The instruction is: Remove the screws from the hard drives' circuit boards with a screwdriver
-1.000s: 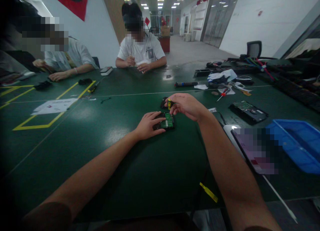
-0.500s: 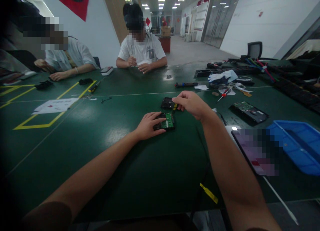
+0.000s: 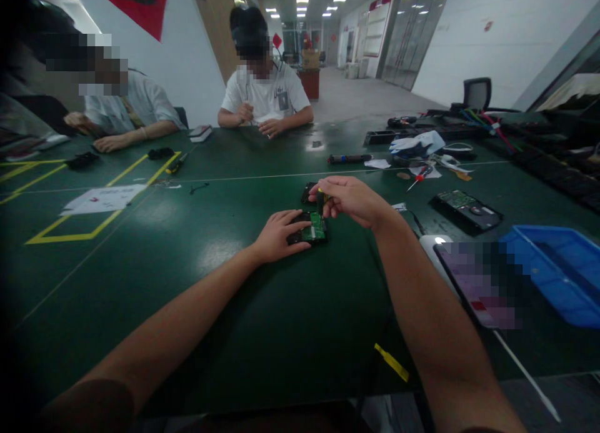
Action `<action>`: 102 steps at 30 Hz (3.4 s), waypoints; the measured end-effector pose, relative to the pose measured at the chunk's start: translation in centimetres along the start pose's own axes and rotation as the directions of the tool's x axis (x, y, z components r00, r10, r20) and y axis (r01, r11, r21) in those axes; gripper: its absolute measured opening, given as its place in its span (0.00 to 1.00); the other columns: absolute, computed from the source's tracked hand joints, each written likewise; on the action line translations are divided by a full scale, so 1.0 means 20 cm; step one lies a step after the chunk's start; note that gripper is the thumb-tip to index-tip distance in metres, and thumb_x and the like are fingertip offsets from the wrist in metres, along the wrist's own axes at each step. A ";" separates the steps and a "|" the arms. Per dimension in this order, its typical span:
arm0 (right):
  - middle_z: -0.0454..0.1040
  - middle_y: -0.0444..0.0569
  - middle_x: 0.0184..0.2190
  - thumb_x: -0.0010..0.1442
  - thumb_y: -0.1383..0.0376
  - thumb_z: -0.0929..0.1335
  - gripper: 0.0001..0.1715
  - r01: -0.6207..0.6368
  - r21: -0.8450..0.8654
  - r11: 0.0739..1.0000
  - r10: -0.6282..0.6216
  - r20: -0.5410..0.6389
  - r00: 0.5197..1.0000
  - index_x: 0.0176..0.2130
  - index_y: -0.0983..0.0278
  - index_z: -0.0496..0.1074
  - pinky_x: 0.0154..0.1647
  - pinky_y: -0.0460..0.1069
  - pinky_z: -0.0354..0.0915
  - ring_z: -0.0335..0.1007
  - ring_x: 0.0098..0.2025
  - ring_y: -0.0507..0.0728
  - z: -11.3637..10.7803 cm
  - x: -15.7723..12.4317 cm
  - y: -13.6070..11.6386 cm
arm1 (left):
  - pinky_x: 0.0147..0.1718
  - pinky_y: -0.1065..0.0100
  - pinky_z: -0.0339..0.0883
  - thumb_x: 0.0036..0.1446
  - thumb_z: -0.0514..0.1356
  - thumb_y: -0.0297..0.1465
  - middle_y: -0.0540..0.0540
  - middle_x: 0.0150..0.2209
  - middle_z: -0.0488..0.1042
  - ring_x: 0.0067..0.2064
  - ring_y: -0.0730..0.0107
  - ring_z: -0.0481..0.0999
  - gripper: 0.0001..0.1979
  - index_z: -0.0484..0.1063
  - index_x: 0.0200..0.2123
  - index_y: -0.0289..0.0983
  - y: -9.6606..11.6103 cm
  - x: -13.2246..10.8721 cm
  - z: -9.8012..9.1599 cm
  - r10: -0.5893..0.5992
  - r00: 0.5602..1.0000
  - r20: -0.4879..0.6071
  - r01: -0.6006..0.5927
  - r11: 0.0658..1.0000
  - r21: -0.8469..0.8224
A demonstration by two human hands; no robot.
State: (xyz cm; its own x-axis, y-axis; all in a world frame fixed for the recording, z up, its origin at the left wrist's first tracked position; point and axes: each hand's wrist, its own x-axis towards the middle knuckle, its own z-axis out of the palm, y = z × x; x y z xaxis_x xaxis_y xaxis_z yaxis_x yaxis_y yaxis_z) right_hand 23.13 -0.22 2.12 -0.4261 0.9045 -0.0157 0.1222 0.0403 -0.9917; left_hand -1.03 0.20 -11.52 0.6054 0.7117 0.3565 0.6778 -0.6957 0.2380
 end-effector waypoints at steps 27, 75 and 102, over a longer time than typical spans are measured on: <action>0.78 0.47 0.34 0.63 0.62 0.67 0.09 0.033 -0.317 0.948 -0.078 -0.130 0.988 0.38 0.61 0.77 0.21 0.48 0.55 0.62 0.23 0.49 0.00 0.01 0.00 | 0.64 0.43 0.54 0.60 0.61 0.54 0.42 0.69 0.61 0.68 0.45 0.61 0.31 0.71 0.63 0.48 -0.01 0.00 0.01 0.002 1.000 -0.002 -0.002 1.000 -0.002; 0.76 0.47 0.36 0.70 0.58 0.62 0.15 0.074 -0.501 0.862 -0.092 -0.011 0.996 0.39 0.61 0.73 0.29 0.48 0.61 0.67 0.27 0.51 0.08 -0.06 -0.06 | 0.64 0.42 0.55 0.60 0.62 0.53 0.42 0.69 0.62 0.67 0.44 0.61 0.31 0.71 0.63 0.49 0.00 0.00 0.01 -0.002 1.000 -0.004 0.002 1.000 -0.004; 0.78 0.49 0.28 0.67 0.55 0.66 0.13 -0.070 -0.840 0.538 -0.320 -0.280 0.905 0.38 0.60 0.75 0.31 0.52 0.62 0.73 0.30 0.58 0.05 -0.06 -0.08 | 0.65 0.43 0.53 0.59 0.61 0.52 0.39 0.67 0.61 0.66 0.44 0.61 0.30 0.71 0.61 0.47 0.03 0.01 -0.02 -0.036 0.999 0.013 0.036 0.999 -0.030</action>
State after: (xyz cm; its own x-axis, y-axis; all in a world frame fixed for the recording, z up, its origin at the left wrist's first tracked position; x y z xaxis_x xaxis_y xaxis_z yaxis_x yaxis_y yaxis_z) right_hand 22.62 -1.78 3.59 -0.1735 0.9248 0.3387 0.8486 0.3149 -0.4251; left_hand -0.64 -0.14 -11.01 0.5860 0.7375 0.3357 0.6867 -0.6719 0.2774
